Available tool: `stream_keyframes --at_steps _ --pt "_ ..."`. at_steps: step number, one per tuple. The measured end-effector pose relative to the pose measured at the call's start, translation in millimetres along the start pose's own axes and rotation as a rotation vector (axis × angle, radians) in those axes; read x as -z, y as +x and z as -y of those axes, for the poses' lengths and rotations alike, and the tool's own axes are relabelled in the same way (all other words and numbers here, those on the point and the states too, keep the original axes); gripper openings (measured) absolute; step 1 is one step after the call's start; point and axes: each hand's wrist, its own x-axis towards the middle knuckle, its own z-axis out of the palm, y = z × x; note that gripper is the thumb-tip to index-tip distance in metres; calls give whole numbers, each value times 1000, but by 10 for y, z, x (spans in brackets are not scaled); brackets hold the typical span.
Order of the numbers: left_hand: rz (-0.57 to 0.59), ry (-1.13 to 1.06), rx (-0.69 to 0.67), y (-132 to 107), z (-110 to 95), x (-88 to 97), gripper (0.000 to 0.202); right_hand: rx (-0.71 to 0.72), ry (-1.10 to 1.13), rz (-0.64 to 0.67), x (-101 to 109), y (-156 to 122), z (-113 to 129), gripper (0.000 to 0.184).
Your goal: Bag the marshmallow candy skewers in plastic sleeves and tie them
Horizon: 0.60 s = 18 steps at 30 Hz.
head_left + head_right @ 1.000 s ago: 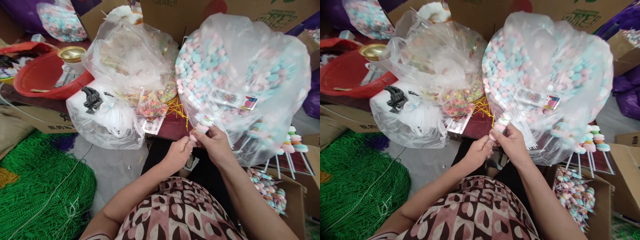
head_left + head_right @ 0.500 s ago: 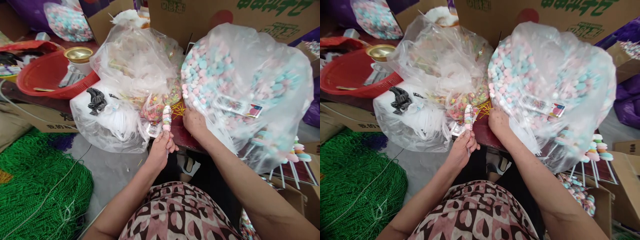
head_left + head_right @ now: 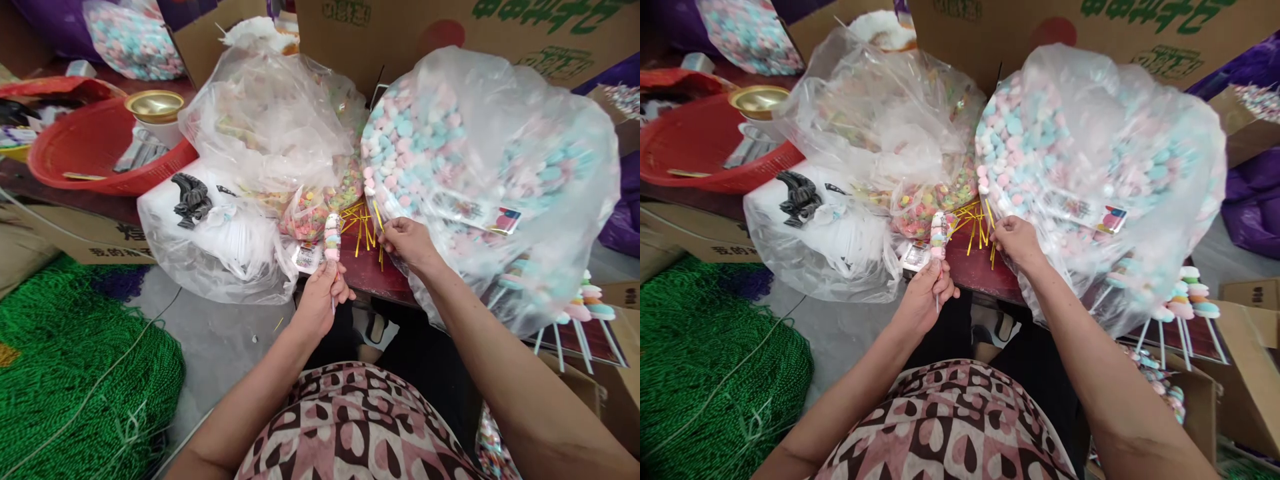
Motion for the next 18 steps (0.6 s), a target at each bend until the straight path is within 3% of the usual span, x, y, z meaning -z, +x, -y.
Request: stream_keyframes --at_steps 7,12,18 --pt "-2 47 -1 25 20 -5 35 5 192 64 -6 -262 189 12" --pt "27 143 45 63 24 -98 39 133 282 263 -8 -662 378 19" --pt "81 194 79 125 83 -152 38 112 226 489 59 -913 467 23"
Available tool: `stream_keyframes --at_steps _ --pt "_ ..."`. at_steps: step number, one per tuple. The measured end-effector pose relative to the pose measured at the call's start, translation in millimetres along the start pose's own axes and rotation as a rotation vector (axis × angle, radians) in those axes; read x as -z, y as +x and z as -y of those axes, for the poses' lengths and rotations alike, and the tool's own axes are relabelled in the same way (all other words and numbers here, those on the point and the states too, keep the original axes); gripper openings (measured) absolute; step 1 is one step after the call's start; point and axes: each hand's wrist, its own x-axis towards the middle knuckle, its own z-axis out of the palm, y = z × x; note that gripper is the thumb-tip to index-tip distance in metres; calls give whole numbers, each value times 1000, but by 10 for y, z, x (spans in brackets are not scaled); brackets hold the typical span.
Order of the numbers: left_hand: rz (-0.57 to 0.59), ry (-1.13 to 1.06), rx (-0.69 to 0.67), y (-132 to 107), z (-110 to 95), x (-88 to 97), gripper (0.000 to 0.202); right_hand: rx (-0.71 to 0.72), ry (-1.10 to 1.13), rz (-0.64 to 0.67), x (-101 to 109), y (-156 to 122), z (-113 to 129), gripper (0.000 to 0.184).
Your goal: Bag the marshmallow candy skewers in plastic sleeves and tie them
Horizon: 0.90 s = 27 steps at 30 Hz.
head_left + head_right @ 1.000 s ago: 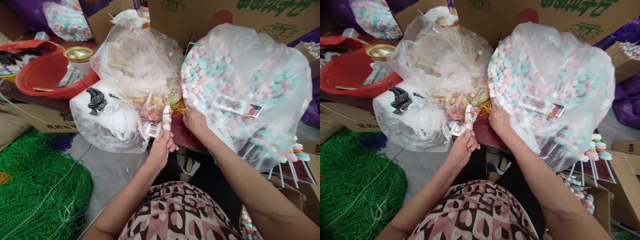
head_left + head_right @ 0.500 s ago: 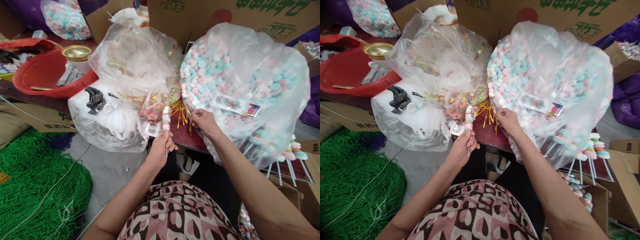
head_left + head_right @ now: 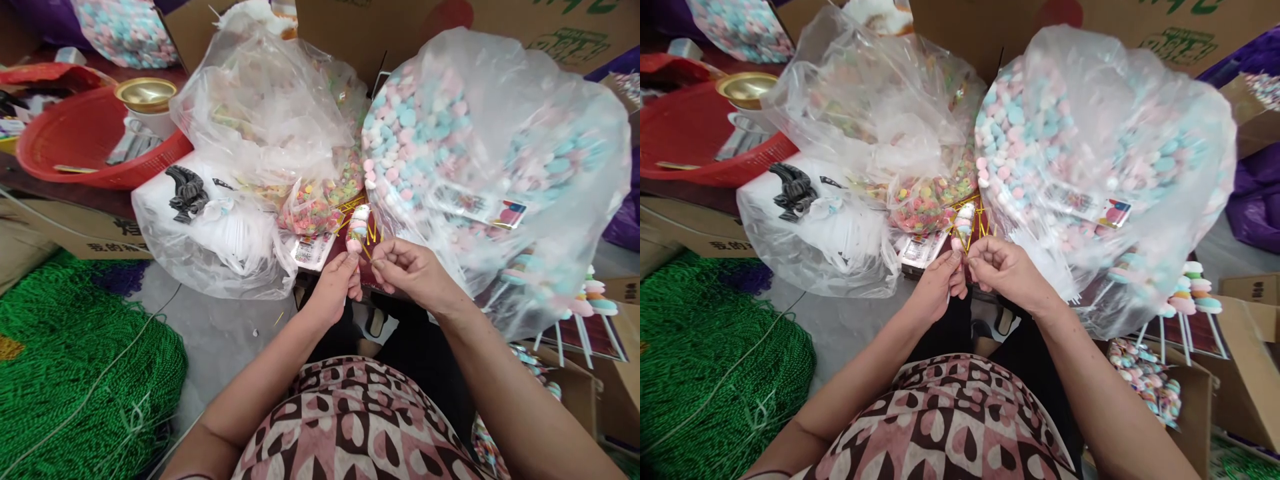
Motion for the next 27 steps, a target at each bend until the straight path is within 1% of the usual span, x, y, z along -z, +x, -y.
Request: stream_keyframes --at_steps 5,10,12,15,19,21,23,25,27 --pt "10 25 28 -19 -4 -30 33 -17 -43 89 23 -91 22 25" --pt "37 71 73 -101 -59 -94 18 -80 -76 73 73 -74 -58 25" --pt "56 94 72 -132 -83 -106 16 -104 -98 82 116 -74 -85 24" --pt "78 139 65 -164 -90 -108 21 -118 -137 113 189 -90 -102 21" --pt "70 184 36 -170 -30 -102 37 -113 -173 128 246 -109 -83 19" --pt "60 200 7 -159 5 -98 43 -116 -188 91 243 -119 -66 20" --pt "40 209 -25 -148 28 -94 45 -111 -219 5 215 -137 -61 22" --pt "18 219 -56 -140 40 -88 45 -83 -271 -76 168 -167 -81 23" --pt "3 250 -89 -138 52 -81 43 -32 -348 -114 110 -205 -131 24"
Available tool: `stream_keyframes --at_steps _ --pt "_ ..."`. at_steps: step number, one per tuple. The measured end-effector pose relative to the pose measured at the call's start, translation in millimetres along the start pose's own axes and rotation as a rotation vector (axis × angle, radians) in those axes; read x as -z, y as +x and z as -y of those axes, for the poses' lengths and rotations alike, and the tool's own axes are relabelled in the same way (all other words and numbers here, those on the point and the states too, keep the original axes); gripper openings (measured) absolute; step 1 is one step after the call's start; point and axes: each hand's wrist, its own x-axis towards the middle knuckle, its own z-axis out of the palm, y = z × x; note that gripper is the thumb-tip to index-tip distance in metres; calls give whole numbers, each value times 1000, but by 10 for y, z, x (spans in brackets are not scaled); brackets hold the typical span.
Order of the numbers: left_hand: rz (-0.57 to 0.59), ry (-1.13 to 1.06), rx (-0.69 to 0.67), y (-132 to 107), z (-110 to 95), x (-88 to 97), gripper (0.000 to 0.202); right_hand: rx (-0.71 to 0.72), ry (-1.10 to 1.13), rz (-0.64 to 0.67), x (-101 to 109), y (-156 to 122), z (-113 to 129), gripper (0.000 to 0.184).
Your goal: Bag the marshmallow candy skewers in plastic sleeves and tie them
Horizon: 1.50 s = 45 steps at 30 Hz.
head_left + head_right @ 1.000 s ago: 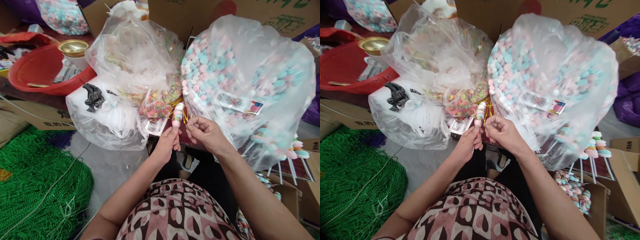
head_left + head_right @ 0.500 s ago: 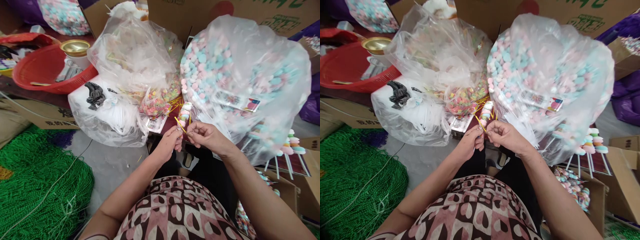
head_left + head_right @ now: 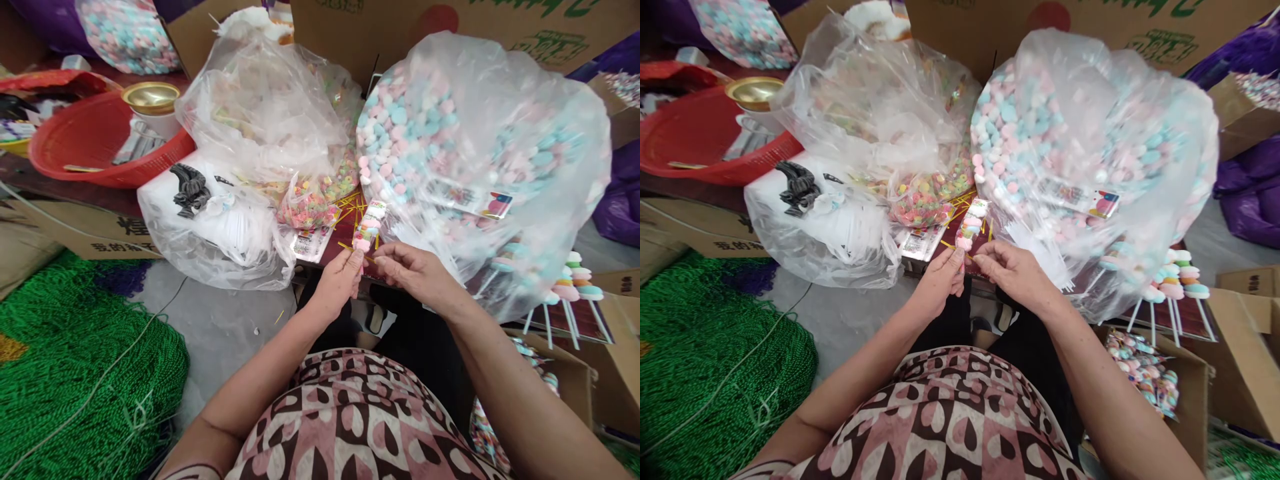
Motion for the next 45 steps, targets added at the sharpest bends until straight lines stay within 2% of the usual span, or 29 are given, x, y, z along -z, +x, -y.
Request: stream_keyframes --at_steps 3,6,10,15,19,22,25,27,32,37,43,45 --pt "-19 62 -31 -5 32 -3 43 64 -82 -104 -99 -57 -77 21" --pt "-29 92 -41 -9 69 -30 44 52 1 -216 -136 -91 -146 20" --pt "8 83 -35 -27 80 -128 43 -14 186 -251 -91 -147 -187 24" --pt "138 -116 85 -112 35 -321 43 -78 344 -281 -63 -256 -245 27" --pt "317 -282 245 -173 -11 -379 37 -74 469 -227 -15 -332 -280 28" --pt "462 -374 388 -205 -51 -380 35 -68 569 -122 73 -374 -301 22" --pt "609 -430 539 -238 -68 -407 35 -45 749 12 134 -396 -327 44" --pt "647 -450 590 -252 -61 -432 36 -28 812 50 141 -399 -339 47" --pt "572 -383 546 -237 -46 -432 40 -34 672 69 136 -385 -328 38" --pt "572 -328 467 -220 -45 -378 41 24 568 64 147 -356 -336 36" --pt "455 -299 347 -181 -27 -366 40 55 209 -284 51 -335 -337 37" --pt "392 -283 303 -165 -30 -378 40 58 115 -352 27 -334 -324 34"
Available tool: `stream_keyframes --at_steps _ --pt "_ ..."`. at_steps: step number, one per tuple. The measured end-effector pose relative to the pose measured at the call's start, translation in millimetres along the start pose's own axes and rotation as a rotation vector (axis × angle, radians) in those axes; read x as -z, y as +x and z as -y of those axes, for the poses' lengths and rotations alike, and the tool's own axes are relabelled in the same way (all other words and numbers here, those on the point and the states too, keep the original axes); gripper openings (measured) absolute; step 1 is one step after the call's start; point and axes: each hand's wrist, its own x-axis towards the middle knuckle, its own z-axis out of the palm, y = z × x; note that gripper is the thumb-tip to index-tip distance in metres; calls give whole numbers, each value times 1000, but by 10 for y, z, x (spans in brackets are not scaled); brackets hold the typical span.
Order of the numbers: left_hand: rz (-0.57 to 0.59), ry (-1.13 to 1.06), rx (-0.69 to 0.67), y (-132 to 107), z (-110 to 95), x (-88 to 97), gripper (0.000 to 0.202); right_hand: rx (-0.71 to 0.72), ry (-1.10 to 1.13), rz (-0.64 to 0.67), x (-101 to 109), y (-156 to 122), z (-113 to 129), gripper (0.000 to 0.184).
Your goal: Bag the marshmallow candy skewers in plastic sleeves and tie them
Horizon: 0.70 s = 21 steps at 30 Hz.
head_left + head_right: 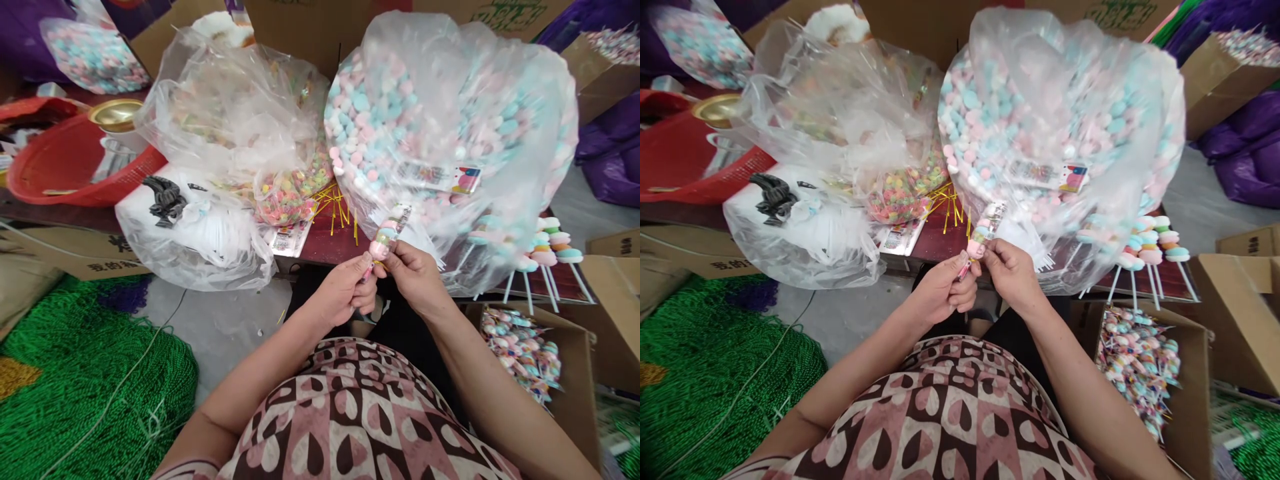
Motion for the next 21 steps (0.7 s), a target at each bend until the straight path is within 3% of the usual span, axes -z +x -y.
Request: stream_keyframes --at_steps 6,14,18,21 --pt "-144 83 -113 56 31 -12 43 19 -16 -21 -41 -54 -9 25" --pt "-237 230 -227 71 114 56 41 -96 245 93 62 -156 24 31" --pt "-286 344 -262 70 143 65 43 -63 150 143 64 -164 23 38" --pt "-300 385 -261 64 158 65 42 -7 29 68 0 -158 -28 29"
